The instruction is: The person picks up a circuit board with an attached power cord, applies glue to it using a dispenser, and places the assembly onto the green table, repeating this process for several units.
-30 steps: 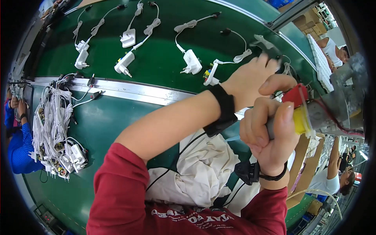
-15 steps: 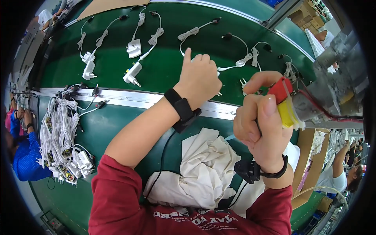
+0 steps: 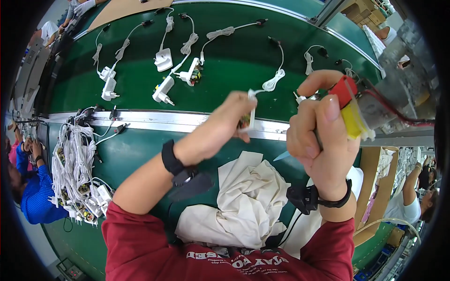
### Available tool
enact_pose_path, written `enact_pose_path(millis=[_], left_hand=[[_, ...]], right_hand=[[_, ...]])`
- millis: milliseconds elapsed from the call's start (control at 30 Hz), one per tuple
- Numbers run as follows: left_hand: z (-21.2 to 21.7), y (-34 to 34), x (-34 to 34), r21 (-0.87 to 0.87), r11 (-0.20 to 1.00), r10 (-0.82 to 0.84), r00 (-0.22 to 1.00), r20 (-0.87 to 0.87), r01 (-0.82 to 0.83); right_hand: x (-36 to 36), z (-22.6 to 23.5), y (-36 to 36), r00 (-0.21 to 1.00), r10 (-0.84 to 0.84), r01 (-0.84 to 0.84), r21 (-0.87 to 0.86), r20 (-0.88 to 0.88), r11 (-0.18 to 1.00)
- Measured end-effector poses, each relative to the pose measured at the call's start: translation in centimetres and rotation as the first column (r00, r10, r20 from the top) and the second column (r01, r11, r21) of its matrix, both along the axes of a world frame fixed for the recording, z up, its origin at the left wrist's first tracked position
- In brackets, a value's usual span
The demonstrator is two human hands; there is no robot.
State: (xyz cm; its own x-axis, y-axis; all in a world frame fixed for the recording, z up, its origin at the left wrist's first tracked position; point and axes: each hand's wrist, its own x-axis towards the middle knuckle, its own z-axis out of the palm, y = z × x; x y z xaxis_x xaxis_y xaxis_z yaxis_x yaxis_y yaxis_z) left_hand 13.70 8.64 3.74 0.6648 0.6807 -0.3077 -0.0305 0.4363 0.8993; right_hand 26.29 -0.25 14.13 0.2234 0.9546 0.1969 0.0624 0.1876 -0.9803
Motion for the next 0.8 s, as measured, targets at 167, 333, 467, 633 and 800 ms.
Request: enact_pose_path(millis=[167,333,467,633,800], left_hand=[[-0.3,-5.0,-1.0,-0.267,0.95,-0.147,0.986,0.077,0.162],[0.5,-7.1,-1.2,-0.34,0.844,-0.322,0.9,0.294,0.413],[0.6,-7.7,-1.2,-0.301,0.871,-0.273,0.892,0.361,0.389],[1.0,-8.1,-1.2,-0.234,0.902,-0.262,0.891,0.371,0.362],[1.3,-8.0,-1.2,-0.212,0.905,-0.271,0.885,0.378,0.368]], right_hand=[[0.5,0.3,0.4,0.996,-0.086,0.087,0.033,-0.015,0.996],[0.5,0.2,0.3,0.998,-0.032,0.035,0.055,-0.048,0.998],[-0.1,0.7,0.1,0.997,-0.053,0.056,0.051,-0.058,0.997],[-0.7,1.3,-0.3,0.99,-0.109,0.111,0.028,-0.086,0.993],[-0.6,1.5,-0.2,0.995,-0.077,0.079,0.018,-0.061,0.997]])
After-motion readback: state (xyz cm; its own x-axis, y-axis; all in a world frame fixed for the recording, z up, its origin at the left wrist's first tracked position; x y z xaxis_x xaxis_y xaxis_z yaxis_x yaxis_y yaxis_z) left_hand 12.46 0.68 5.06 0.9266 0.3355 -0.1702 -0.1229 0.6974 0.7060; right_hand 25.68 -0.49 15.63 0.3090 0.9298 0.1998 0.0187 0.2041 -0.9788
